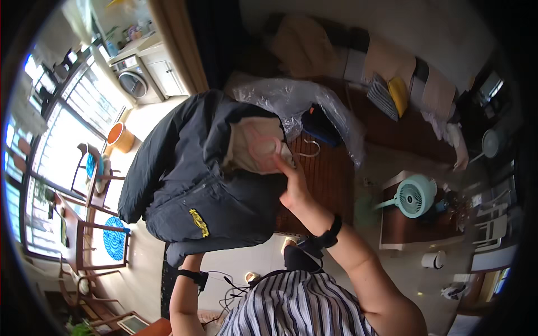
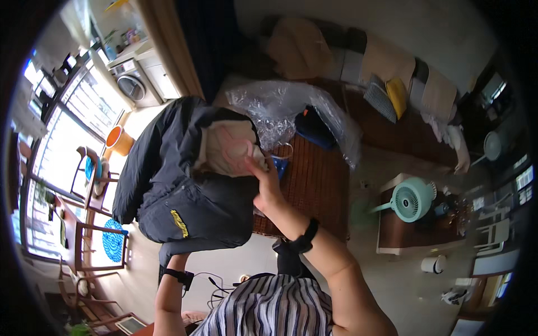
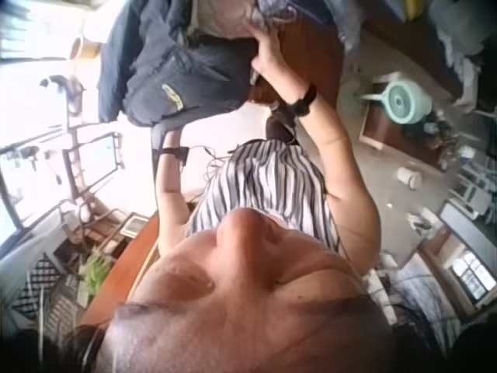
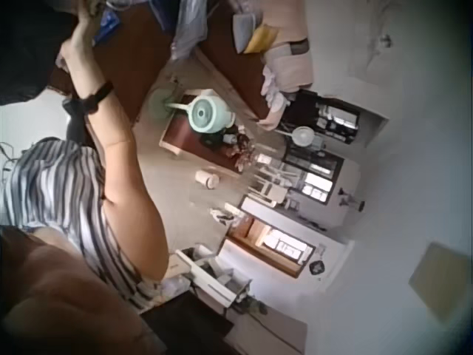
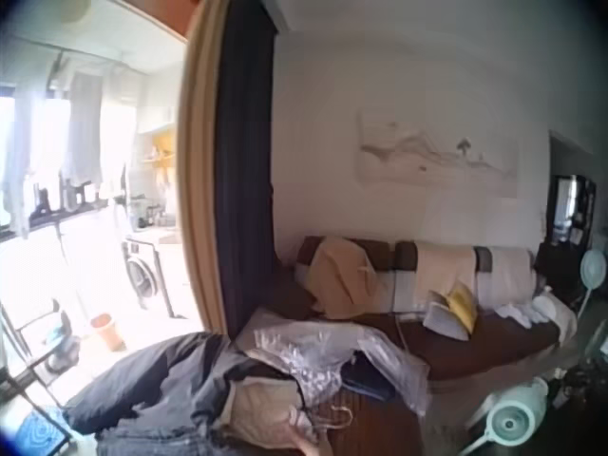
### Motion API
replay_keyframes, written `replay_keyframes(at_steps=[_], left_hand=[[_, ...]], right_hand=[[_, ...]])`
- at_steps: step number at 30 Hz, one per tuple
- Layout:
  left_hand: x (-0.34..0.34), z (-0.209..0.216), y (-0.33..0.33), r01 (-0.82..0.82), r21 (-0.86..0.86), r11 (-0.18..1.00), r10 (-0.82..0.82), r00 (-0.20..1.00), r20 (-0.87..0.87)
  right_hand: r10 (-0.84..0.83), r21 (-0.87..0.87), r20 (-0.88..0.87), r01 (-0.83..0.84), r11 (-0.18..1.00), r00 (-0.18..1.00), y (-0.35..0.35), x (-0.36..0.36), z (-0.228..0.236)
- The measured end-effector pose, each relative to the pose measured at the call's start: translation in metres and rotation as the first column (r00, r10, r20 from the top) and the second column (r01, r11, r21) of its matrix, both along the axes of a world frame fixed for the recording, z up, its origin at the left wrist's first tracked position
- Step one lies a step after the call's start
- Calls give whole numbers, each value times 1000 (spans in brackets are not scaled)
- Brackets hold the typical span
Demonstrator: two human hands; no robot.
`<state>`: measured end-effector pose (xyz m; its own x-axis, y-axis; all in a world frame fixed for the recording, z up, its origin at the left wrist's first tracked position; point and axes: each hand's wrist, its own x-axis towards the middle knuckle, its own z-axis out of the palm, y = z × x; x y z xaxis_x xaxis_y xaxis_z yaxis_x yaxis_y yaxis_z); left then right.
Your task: The person hangs a white garment on a clothing rack, then zips up a black jacket and puts it into a plastic bag before hanging it on the rack.
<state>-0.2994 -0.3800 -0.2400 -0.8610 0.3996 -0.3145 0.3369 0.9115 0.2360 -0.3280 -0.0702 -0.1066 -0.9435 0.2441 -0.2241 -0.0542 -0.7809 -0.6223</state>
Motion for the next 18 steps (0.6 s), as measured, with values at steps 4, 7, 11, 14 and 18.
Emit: replay_keyframes(at_steps=[4,7,11,14,18], left_hand=[[-43,-59,42,47,32,998,-48,998,41],[-55,-149,74,85,81,993,-95,987,130],[-20,-252,87,209,-111,972,-172,947,271],[1,-269,107,349,203,915,-404,810,426],[-14,-280,101,379,201,903,-386,511,768]], right_hand=[[-49,-86,49,53,995,998,50,-10,-82],[-167,-40,194,178,983,967,107,-21,-175],[-281,46,325,282,958,903,180,-31,-313],[-441,236,468,373,897,766,229,-8,-406],[-380,284,616,255,924,691,239,27,-471]])
